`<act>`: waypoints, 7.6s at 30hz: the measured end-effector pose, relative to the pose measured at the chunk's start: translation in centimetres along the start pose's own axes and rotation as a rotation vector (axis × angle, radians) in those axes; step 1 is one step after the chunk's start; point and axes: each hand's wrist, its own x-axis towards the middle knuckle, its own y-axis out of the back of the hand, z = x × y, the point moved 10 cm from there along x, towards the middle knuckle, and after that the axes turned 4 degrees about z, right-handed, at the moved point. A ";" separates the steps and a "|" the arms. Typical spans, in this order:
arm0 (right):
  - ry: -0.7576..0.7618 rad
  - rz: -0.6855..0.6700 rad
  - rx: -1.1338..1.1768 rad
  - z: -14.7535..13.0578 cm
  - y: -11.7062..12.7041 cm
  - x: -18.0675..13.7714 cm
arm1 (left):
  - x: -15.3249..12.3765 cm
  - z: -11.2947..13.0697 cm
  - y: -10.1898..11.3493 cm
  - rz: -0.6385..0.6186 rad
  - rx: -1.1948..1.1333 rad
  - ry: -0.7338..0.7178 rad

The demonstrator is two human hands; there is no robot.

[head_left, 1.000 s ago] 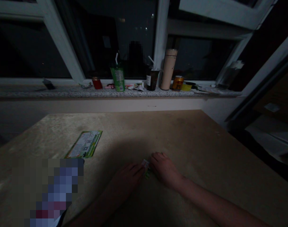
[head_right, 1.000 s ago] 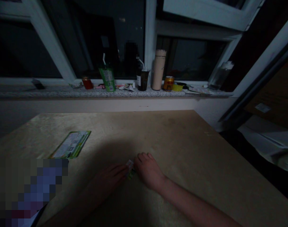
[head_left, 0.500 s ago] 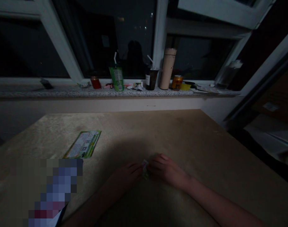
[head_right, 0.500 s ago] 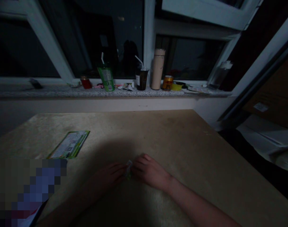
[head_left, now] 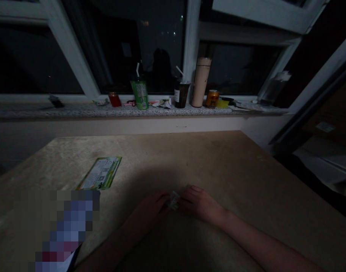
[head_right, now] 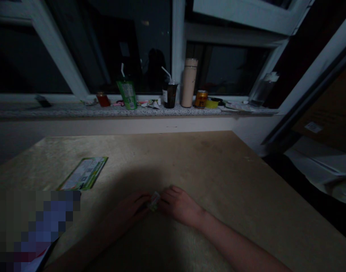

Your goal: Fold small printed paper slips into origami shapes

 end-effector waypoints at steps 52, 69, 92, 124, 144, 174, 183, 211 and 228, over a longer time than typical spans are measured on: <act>-0.368 -0.229 -0.285 2.4 -3.2 1.3 | -4.3 5.3 -3.0 0.054 0.387 -0.107; -0.401 -0.222 -0.261 2.5 -3.2 1.4 | -4.5 3.9 -3.6 -0.049 0.288 -0.045; -0.404 -0.182 -0.269 2.5 -2.9 1.2 | -3.2 3.9 -2.9 -0.057 0.268 0.035; -0.654 -0.478 0.708 8.0 -5.1 0.0 | -2.8 3.8 -2.6 -0.195 0.164 0.013; -0.667 -0.584 0.658 8.7 -5.6 0.8 | -3.0 3.6 -2.7 -0.202 0.170 0.015; -0.618 -0.537 0.616 6.7 -4.6 2.1 | -2.7 3.5 -1.9 -0.159 0.015 0.142; -0.681 -0.521 0.418 7.2 -4.7 2.0 | -3.5 4.0 -2.3 -0.136 0.164 0.040; -0.726 -0.531 0.176 7.5 -4.1 2.4 | -3.3 3.7 -1.6 -0.100 0.467 0.003; -0.711 -0.506 0.161 7.3 -3.9 2.7 | -2.9 3.4 -0.4 -0.080 0.544 0.034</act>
